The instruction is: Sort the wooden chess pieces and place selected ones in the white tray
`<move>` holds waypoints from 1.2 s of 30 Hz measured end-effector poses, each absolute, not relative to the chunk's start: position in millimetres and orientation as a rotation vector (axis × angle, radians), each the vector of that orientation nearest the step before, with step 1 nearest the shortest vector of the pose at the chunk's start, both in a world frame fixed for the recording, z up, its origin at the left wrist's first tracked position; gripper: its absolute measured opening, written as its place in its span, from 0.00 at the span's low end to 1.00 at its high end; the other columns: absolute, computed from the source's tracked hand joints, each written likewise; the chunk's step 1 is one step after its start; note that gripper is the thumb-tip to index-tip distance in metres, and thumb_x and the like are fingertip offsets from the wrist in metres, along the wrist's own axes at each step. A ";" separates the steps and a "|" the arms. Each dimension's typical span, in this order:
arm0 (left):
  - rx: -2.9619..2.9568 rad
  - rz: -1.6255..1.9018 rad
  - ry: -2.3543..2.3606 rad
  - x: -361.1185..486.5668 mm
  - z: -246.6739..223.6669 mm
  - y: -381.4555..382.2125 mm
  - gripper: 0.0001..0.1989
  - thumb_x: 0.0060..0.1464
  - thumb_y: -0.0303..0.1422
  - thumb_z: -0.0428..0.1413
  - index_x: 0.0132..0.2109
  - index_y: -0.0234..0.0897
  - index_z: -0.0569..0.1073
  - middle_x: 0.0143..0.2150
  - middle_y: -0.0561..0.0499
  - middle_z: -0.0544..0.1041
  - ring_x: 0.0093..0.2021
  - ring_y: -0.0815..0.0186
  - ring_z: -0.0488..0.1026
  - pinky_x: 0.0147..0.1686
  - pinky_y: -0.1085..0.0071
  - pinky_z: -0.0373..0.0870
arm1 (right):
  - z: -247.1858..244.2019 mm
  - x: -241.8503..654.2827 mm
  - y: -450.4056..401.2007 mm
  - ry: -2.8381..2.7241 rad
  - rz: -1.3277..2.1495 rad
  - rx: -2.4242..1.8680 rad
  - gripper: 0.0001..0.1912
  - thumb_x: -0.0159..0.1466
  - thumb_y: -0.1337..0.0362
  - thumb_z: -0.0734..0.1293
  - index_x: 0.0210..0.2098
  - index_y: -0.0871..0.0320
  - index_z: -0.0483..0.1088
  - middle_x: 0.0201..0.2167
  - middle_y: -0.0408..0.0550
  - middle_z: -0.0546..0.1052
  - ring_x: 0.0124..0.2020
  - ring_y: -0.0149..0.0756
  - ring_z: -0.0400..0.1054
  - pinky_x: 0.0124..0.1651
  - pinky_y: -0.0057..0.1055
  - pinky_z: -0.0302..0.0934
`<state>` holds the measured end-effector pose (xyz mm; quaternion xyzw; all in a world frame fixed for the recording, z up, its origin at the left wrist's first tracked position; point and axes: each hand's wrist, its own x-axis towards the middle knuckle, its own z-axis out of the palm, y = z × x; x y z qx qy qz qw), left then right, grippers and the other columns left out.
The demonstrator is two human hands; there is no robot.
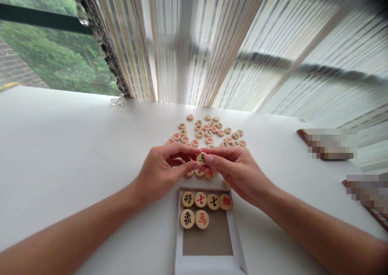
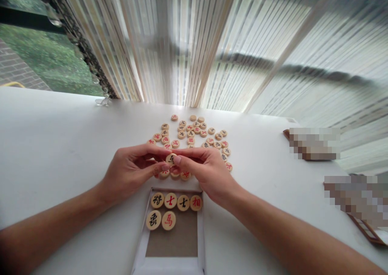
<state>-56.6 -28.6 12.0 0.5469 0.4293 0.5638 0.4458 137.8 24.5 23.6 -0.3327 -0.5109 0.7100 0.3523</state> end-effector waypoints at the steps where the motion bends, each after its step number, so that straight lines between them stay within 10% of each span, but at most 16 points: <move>1: 1.343 1.398 1.056 -56.8 11.8 -28.3 0.13 0.50 0.30 0.73 0.44 0.33 0.86 0.35 0.47 0.86 0.32 0.66 0.81 0.31 0.75 0.81 | 23.2 138.1 24.5 -1.317 1.842 -0.860 0.16 0.54 0.58 0.84 0.41 0.55 0.87 0.30 0.49 0.86 0.32 0.35 0.79 0.40 0.32 0.72; 36: 1.525 1.391 0.956 -55.4 10.2 -32.3 0.11 0.56 0.23 0.68 0.47 0.34 0.84 0.39 0.50 0.87 0.36 0.67 0.86 0.38 0.78 0.84 | 27.9 138.8 18.1 -1.645 1.646 -0.720 0.12 0.60 0.57 0.81 0.35 0.61 0.83 0.25 0.46 0.82 0.24 0.32 0.77 0.27 0.25 0.75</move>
